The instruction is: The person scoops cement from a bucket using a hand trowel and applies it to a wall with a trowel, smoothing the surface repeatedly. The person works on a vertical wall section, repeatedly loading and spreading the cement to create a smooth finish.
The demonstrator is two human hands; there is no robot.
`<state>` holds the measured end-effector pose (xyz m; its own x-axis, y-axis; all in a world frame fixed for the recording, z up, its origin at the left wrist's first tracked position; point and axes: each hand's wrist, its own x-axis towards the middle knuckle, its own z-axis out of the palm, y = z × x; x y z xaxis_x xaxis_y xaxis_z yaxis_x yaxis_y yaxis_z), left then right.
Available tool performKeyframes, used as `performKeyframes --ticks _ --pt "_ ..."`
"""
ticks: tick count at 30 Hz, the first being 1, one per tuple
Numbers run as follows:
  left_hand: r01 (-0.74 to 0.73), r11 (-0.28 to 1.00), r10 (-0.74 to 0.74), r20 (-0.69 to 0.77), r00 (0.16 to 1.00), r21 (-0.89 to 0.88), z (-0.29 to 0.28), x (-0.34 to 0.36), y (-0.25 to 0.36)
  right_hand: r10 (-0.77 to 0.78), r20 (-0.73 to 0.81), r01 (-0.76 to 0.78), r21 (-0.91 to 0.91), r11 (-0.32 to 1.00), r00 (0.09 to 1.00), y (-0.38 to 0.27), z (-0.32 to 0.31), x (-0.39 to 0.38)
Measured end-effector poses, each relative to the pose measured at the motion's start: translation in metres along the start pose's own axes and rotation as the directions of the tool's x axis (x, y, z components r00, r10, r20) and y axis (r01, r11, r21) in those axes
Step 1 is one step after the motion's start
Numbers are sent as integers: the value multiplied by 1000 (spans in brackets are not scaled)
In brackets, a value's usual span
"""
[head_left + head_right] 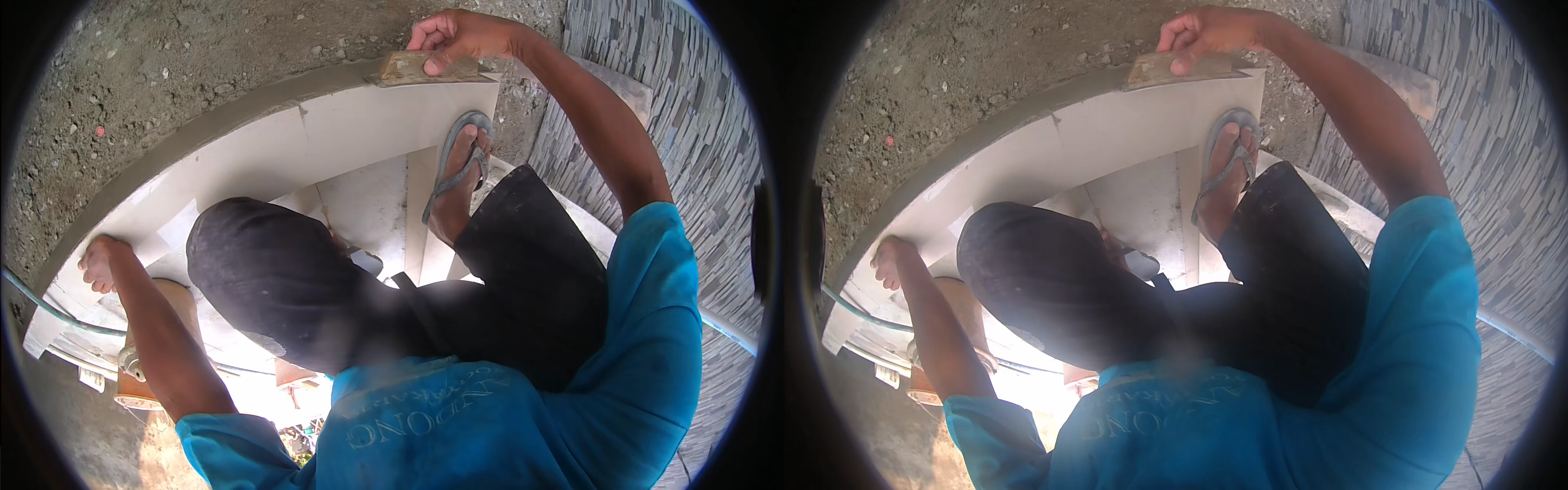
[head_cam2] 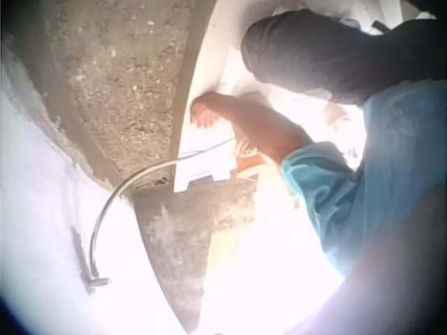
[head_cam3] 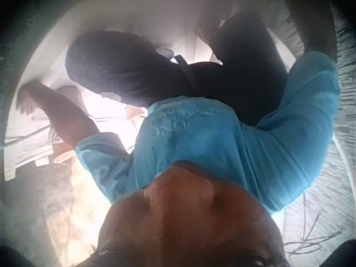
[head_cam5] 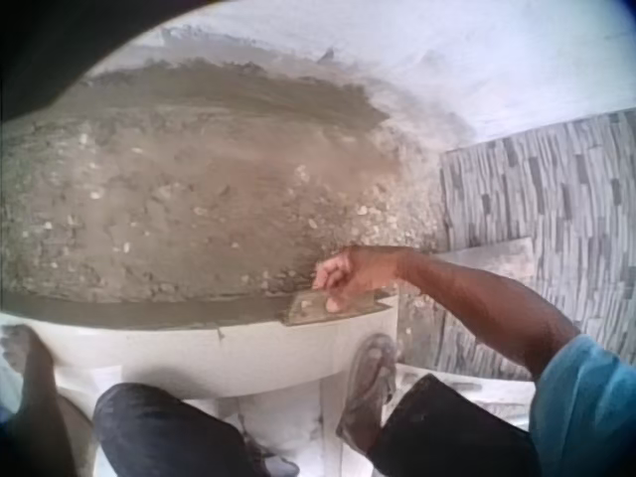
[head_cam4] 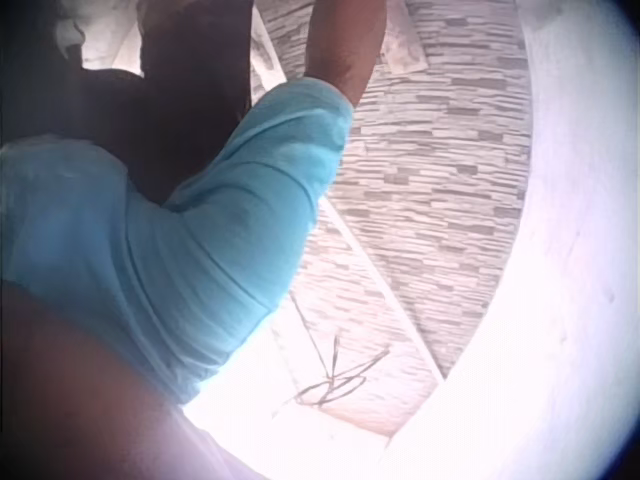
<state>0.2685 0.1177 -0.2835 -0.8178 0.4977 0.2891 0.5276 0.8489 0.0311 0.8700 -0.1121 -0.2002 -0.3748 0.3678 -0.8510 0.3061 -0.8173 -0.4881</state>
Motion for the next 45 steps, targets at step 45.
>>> performKeyframes --ticks 45 --pt "-14 1000 16 74 997 -25 0 -9 -3 -58 -46 61 67 996 997 -61 -15 65"
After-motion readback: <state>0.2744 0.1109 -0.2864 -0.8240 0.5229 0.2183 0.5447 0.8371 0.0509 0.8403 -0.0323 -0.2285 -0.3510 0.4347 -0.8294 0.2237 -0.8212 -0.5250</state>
